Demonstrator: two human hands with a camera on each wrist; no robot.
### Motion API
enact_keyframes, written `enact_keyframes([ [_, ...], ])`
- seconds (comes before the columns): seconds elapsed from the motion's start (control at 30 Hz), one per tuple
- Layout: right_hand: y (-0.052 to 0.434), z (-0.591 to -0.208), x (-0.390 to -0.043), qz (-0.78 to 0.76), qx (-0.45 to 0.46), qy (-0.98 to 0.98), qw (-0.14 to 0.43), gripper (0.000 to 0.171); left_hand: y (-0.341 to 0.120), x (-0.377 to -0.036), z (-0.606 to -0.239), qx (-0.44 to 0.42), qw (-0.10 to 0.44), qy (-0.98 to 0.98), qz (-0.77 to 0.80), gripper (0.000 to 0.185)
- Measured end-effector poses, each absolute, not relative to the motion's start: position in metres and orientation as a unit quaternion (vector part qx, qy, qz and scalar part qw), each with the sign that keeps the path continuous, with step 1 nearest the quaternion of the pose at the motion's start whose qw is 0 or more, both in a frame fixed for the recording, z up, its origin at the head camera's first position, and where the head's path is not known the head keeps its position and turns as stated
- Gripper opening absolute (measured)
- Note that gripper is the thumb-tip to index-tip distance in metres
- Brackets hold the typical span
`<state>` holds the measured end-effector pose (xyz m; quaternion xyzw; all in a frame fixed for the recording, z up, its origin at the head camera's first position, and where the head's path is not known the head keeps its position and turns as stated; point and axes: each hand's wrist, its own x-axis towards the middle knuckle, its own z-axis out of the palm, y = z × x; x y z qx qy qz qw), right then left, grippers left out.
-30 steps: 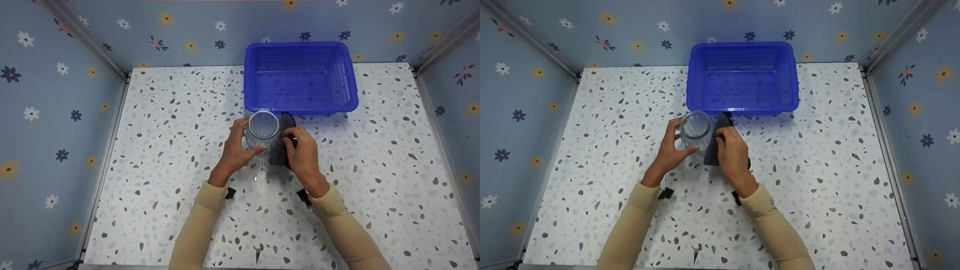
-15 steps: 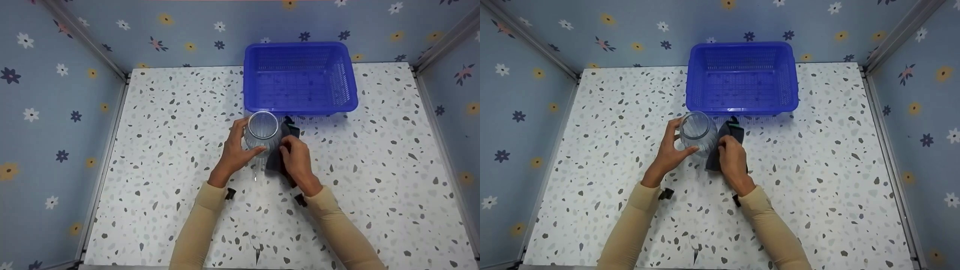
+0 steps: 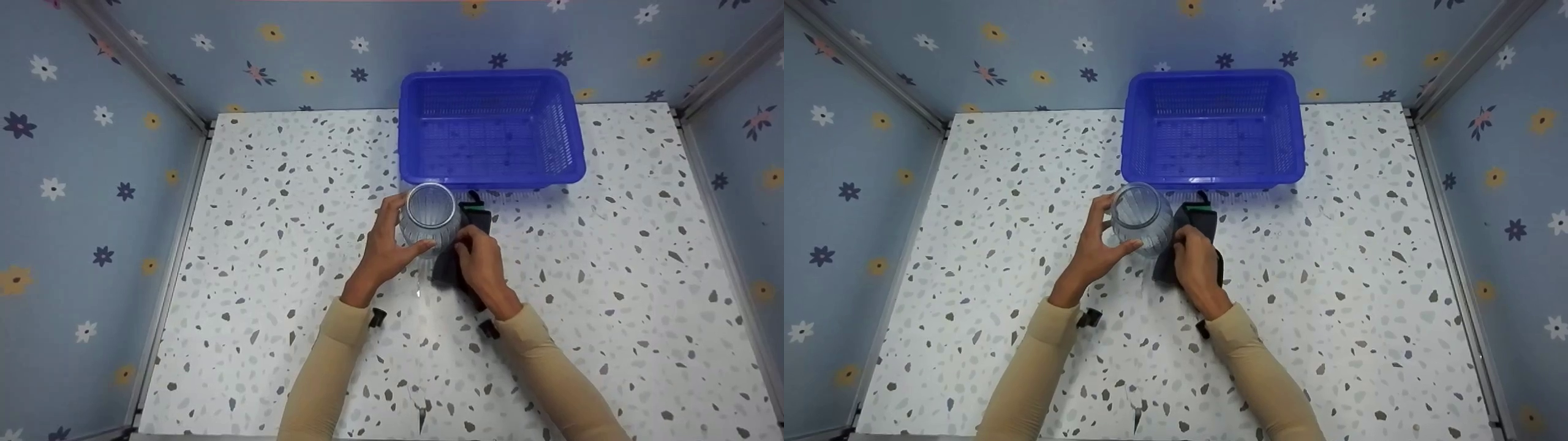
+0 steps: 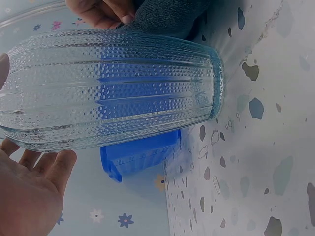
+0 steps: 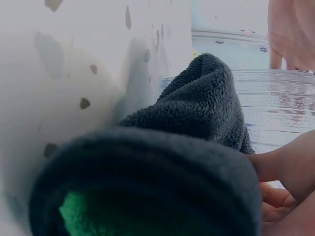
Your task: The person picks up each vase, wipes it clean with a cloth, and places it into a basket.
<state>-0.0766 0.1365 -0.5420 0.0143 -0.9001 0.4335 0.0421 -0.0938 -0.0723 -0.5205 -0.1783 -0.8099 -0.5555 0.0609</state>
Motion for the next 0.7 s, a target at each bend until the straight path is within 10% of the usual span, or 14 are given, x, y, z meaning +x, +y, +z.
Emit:
enact_keyframes([
  [0.7, 0.131, -0.473, -0.066, 0.456, 0.04, -0.878, 0.138, 0.01, -0.072, -0.093, -0.521, -0.17, 0.055, -0.806, -0.564, 0.089],
])
